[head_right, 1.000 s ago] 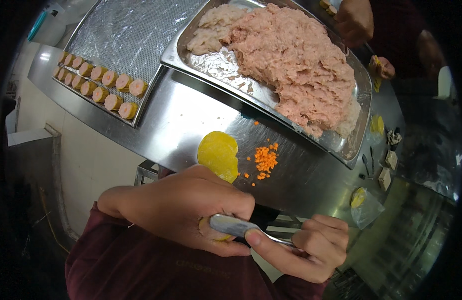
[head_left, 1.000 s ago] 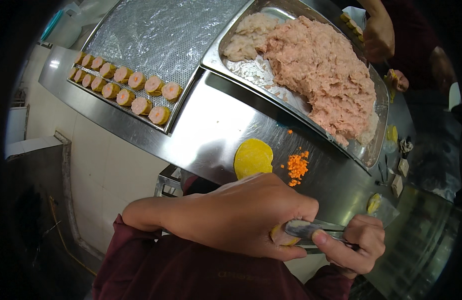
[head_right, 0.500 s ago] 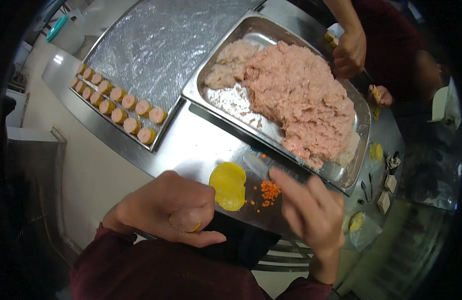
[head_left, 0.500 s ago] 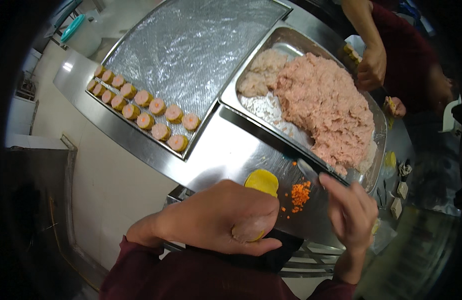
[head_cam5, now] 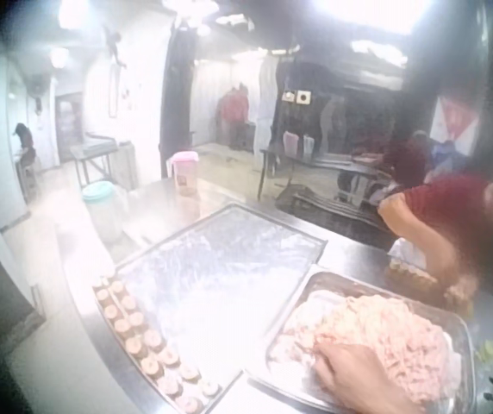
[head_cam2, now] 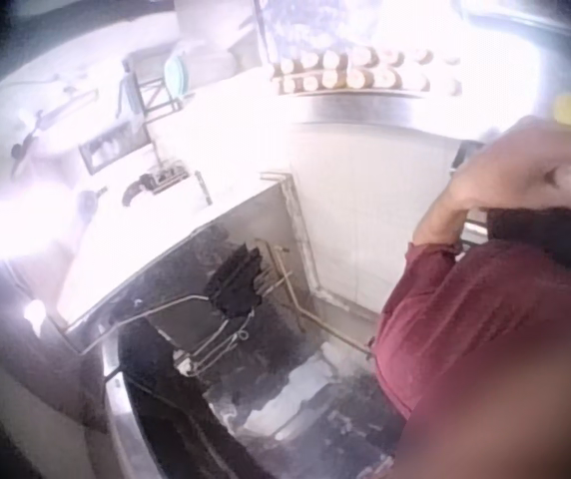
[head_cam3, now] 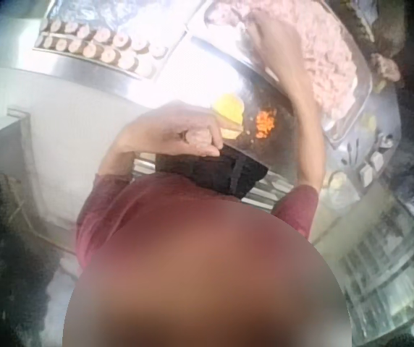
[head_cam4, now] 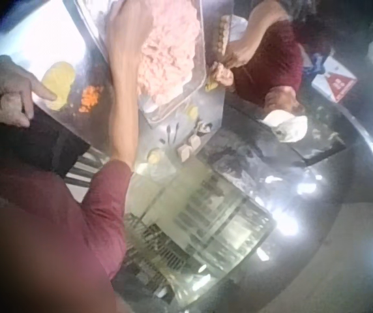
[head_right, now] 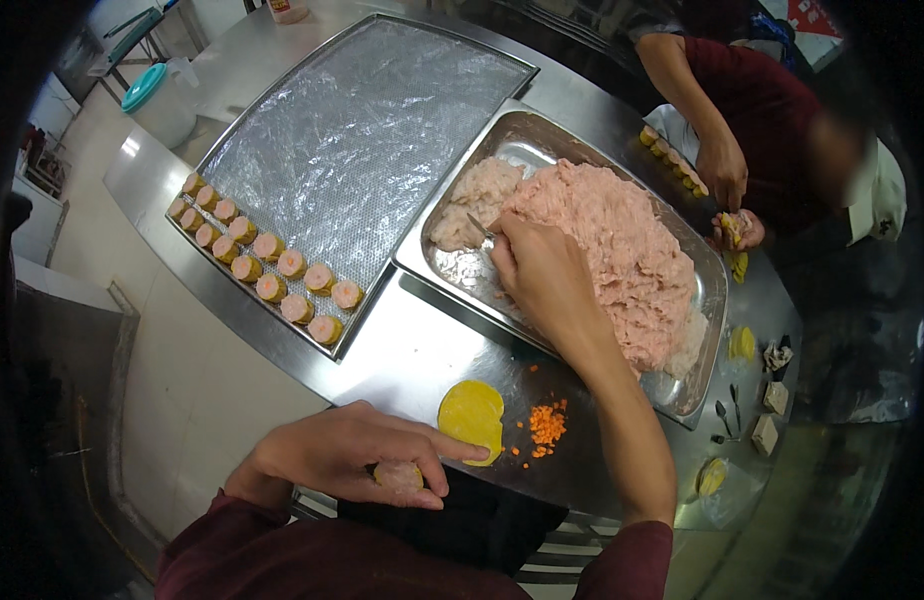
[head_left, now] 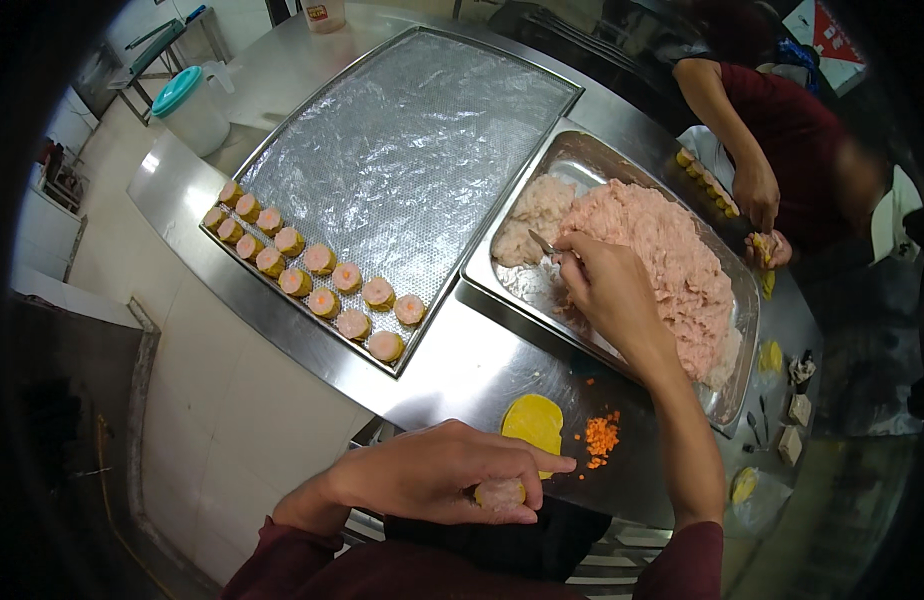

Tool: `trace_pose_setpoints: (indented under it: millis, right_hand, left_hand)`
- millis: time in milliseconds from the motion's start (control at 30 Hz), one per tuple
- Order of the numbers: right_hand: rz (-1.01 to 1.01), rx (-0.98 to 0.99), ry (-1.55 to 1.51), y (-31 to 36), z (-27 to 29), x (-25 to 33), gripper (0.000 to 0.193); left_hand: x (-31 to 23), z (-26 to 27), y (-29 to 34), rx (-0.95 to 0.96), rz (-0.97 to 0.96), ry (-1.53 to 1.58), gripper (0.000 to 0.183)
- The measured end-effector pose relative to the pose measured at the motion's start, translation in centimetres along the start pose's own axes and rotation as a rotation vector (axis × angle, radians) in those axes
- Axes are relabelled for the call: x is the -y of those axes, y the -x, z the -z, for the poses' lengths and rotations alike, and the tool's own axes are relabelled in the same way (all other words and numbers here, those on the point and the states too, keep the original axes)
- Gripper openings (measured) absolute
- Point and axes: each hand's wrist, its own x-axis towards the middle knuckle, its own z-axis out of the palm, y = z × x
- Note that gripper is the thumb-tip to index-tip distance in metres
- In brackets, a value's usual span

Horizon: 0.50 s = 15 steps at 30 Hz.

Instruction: The person scoops a pink paste onto yellow discs, adds chopped orange pieces, and places the assembled items onto a metal tray. The process is repeated multiple times in a commercial kitchen setting.

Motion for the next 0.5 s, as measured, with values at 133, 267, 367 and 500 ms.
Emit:
trace_pose_setpoints:
  millis: [133, 267, 367, 500]
  right_hand:
    - [-0.075, 0.044, -0.061, -1.4, -1.0, 0.1, 0.02]
    - [-0.171, 0.115, -0.172, -1.8, -1.2, 0.2, 0.023]
    - [-0.135, 0.108, -0.212, -2.0, -1.7, 0.2, 0.024]
    - [-0.264, 0.18, -0.486, -1.9, -1.6, -0.5, 0.025]
  left_hand:
    - [0.5, -0.1, 0.3, -0.044, -0.012, 0.055, 0.018]
    - [0.8, -0.1, 0.6, -0.086, -0.01, 0.131, 0.022]
    - [0.7, 0.5, 1.1, 0.045, 0.102, 0.068, 0.031]
    - [0.7, 0.8, 1.2, 0.001, 0.024, 0.054, 0.036]
